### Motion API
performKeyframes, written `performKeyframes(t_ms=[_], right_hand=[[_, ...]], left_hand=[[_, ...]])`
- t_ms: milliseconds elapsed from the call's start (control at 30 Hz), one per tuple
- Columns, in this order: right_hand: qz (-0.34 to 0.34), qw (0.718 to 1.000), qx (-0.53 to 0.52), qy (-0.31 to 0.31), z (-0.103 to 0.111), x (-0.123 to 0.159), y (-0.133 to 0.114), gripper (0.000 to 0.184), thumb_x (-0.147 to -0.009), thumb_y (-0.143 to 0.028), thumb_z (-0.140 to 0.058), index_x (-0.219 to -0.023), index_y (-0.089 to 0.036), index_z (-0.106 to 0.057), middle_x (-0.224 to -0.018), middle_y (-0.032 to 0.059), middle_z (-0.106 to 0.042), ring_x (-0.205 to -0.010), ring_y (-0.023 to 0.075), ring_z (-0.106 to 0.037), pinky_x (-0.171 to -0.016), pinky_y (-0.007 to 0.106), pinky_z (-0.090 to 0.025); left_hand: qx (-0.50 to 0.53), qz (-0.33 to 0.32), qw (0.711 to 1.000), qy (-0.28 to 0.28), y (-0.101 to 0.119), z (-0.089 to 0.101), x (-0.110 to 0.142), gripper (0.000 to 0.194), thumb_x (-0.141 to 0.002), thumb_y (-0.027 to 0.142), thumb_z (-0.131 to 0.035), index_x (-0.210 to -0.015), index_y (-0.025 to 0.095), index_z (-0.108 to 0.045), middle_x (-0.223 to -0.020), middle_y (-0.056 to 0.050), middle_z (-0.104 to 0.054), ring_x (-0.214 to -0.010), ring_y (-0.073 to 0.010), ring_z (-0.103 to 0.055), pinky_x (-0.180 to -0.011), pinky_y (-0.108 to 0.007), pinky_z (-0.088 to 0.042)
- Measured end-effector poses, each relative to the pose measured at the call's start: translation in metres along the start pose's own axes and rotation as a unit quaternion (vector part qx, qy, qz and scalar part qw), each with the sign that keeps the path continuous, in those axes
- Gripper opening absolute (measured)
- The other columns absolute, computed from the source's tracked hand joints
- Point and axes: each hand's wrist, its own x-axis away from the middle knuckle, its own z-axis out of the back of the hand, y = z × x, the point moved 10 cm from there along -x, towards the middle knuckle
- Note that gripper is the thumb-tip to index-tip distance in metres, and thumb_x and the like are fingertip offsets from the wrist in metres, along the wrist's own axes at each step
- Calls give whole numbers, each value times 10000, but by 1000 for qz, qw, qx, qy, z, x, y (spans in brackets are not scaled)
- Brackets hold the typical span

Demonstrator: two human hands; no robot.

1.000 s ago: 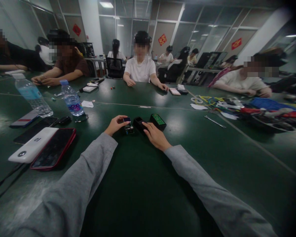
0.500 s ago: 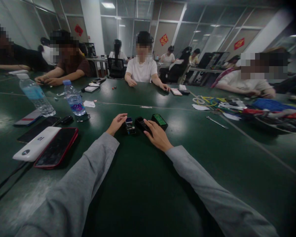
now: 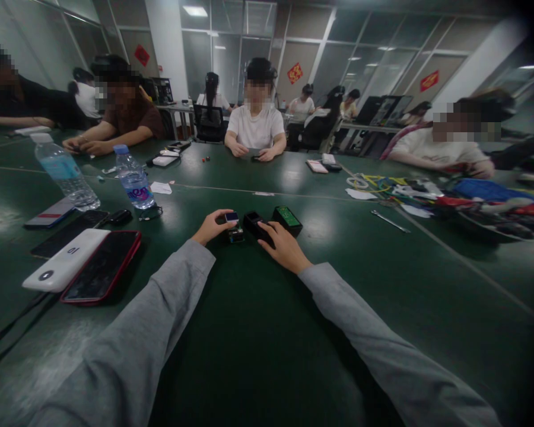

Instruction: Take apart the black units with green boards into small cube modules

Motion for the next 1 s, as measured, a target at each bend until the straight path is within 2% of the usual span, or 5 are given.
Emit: performKeyframes(t_ms=[367,533,700,800,1000], right_hand=[[-7,999,-3,36,8,0,1,468,-1002,-430,-411,-1431,-247,-373,-1330,129,-451,-1223,294,-483,-999,488,-464],[-51,989,3,140,32,5,12,426,-1010,-419,-379,-1390,-231,-418,-1309,127,-476,-1228,292,-466,-1000,481,-436],[-154,956,69,239,50,19,44,381,-975,-374,-414,-1310,-211,-496,-1316,145,-470,-1243,334,-428,-1021,559,-363],[-194,951,44,236,40,23,69,419,-931,-385,-457,-1280,-157,-499,-1275,187,-475,-1202,355,-450,-992,580,-388],[-172,964,-80,185,14,13,96,420,-946,-418,-410,-1240,-132,-499,-1188,187,-511,-1096,310,-536,-966,527,-458]], left_hand=[[6,6,1000,7,0,1,0,607,-679,410,-789,-1218,191,-618,-1212,-119,-649,-1100,-256,-613,-989,-461,-450],[7,14,1000,10,-2,2,-1,587,-677,412,-790,-1201,198,-632,-1226,-120,-642,-1117,-261,-606,-989,-467,-450],[16,18,1000,5,-2,2,0,586,-684,405,-787,-1212,204,-630,-1232,-118,-641,-1130,-264,-599,-996,-475,-444],[18,23,1000,5,-1,2,2,606,-682,404,-790,-1226,197,-622,-1234,-123,-639,-1127,-266,-600,-997,-476,-443],[15,25,1000,6,0,3,3,672,-674,398,-799,-1280,198,-587,-1268,-133,-622,-1164,-280,-582,-1010,-491,-427]])
